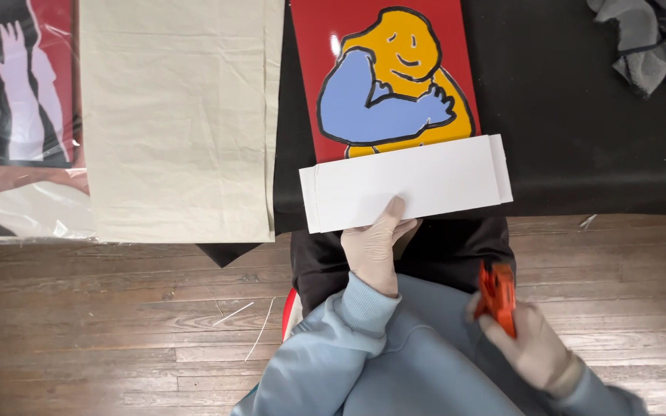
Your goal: Prepare and mount artwork onto a board using paper templates and clamps.
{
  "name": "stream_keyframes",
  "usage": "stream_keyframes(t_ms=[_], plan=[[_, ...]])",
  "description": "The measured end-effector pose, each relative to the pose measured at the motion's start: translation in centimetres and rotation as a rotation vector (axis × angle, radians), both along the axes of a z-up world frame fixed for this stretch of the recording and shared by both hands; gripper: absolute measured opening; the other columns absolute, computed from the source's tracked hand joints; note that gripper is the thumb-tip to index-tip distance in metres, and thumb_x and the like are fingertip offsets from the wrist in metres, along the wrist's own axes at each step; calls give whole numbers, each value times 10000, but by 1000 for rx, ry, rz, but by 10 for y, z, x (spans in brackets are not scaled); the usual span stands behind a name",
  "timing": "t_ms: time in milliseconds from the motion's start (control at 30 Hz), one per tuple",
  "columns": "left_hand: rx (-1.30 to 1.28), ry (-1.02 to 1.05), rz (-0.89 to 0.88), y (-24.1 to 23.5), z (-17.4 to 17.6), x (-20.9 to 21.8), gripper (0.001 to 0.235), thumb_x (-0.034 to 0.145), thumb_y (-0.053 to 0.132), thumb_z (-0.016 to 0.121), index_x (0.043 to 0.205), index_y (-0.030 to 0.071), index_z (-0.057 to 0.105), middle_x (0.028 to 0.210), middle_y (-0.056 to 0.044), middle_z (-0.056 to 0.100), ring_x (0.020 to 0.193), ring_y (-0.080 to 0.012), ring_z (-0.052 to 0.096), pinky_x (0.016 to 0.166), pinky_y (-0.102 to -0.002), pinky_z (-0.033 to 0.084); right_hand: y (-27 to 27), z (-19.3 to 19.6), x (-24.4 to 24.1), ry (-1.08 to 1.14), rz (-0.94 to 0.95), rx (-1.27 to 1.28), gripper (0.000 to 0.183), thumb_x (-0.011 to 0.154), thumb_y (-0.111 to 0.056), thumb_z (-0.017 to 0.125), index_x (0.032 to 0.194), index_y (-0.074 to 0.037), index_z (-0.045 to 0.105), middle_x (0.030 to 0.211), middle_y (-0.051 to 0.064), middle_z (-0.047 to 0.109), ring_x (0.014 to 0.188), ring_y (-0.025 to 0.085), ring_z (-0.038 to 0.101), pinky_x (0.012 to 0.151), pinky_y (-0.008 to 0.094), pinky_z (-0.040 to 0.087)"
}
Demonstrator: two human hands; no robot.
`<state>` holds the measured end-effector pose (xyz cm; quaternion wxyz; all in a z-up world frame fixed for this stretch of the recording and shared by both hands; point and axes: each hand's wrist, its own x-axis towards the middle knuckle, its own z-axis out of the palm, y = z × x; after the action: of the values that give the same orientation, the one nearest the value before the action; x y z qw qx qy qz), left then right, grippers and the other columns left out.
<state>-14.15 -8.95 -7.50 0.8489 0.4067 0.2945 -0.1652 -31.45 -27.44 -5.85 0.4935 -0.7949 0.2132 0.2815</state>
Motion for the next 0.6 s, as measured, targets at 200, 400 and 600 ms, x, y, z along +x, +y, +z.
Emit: stream_keyframes(t_ms=[200, 400, 600], plan=[[8, -20, 13, -1, -3, -2, 491, 808, 81, 811, 1201, -127, 602, 1073, -206, 710, 876, -271, 760, 797, -380, 668, 16, 10, 53, -79, -16, -41, 164, 882, -82, 553, 852, -43, 709, 739, 74, 741, 625, 194, 711, 680, 326, 568], [32, 6, 1, 1, -1, -6, 427, 828, 86, 815, 1169, -113, 654, 1042, -175, 730, 843, -231, 746, 739, -318, 650, 24, 13, 77, -240, -37, 8, 201, 866, -116, 564, 742, -28, 695, 592, 48, 716, 556, 159, 656, 594, 319, 541], [39, -31, -5, 2, 3, -7, 417, 840, 94, 817, 1165, -109, 651, 1032, -166, 727, 838, -226, 737, 728, -320, 644, 24, 22, 104, -144, -51, -89, 308, 892, -167, 601, 655, 4, 701, 523, 86, 632, 474, 152, 578, 497, 321, 471]])
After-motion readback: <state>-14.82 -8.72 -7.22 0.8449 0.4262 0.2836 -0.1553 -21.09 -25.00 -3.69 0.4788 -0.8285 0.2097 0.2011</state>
